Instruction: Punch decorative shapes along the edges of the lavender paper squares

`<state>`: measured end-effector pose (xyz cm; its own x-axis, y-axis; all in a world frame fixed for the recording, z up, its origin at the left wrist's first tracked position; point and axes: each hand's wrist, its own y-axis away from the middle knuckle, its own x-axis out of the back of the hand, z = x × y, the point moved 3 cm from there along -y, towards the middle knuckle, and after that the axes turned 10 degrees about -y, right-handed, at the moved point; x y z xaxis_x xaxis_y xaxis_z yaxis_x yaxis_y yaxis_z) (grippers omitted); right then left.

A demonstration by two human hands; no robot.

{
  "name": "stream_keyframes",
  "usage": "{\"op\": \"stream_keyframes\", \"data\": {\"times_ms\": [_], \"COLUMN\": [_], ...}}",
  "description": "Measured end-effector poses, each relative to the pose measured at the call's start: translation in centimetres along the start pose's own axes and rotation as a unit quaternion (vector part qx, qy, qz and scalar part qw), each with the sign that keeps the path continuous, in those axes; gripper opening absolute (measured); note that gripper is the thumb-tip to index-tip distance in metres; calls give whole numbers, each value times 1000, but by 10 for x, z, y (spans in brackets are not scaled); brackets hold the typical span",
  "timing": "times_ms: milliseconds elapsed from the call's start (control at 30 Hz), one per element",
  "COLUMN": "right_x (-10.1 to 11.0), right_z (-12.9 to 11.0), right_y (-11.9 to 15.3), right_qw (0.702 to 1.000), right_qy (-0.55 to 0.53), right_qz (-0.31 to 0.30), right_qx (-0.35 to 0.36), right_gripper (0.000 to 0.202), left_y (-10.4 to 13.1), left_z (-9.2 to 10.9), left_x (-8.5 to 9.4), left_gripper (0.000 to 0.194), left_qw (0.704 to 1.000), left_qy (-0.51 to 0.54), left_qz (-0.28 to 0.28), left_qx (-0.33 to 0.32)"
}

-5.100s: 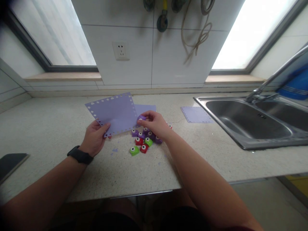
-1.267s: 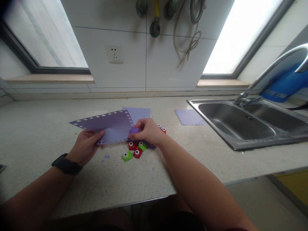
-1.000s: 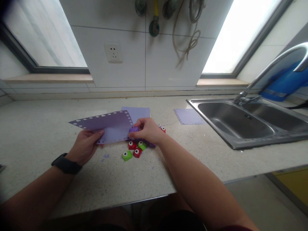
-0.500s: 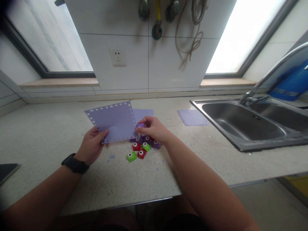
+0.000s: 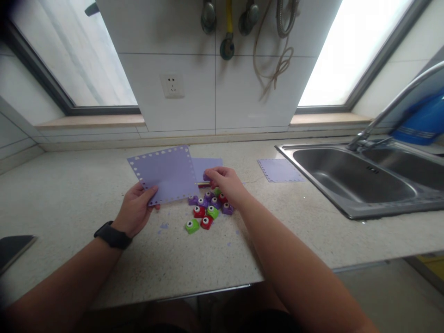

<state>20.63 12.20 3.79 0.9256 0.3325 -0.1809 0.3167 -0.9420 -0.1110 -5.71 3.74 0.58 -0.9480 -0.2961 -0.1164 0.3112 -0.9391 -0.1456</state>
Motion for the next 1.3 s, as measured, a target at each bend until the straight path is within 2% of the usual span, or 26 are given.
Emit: {"op": "stream_keyframes", "data": {"times_ms": [333, 533, 700, 867, 1033, 1300], "right_x": [-6, -6, -3, 0, -6, -30], "right_z": [-11, -9, -7, -5, -10, -17], "right_y": [6, 5, 4, 4, 7, 19], "right_qw": [993, 990, 976, 963, 950, 908], "right_qy": [113, 134, 201, 251, 288, 351], "right_qz": [31, 27, 23, 14, -11, -128], "right_qx": [29, 38, 79, 95, 123, 188], "right_gripper": [51, 47, 47, 50, 48, 35], "left_y": [0, 1, 0, -4, -7, -9], "left_z": [3, 5, 5, 4, 4, 5], "left_x": [0, -1, -2, 0, 1, 0], "left_gripper": [40, 43, 39, 26, 29, 35], "left_qw": [999, 998, 996, 991, 983, 976], "left_qy": [32, 48, 75, 120, 161, 186], "left_qz": [-12, -16, -18, -6, -18, -32], "left_qx": [20, 29, 40, 64, 84, 108]}}
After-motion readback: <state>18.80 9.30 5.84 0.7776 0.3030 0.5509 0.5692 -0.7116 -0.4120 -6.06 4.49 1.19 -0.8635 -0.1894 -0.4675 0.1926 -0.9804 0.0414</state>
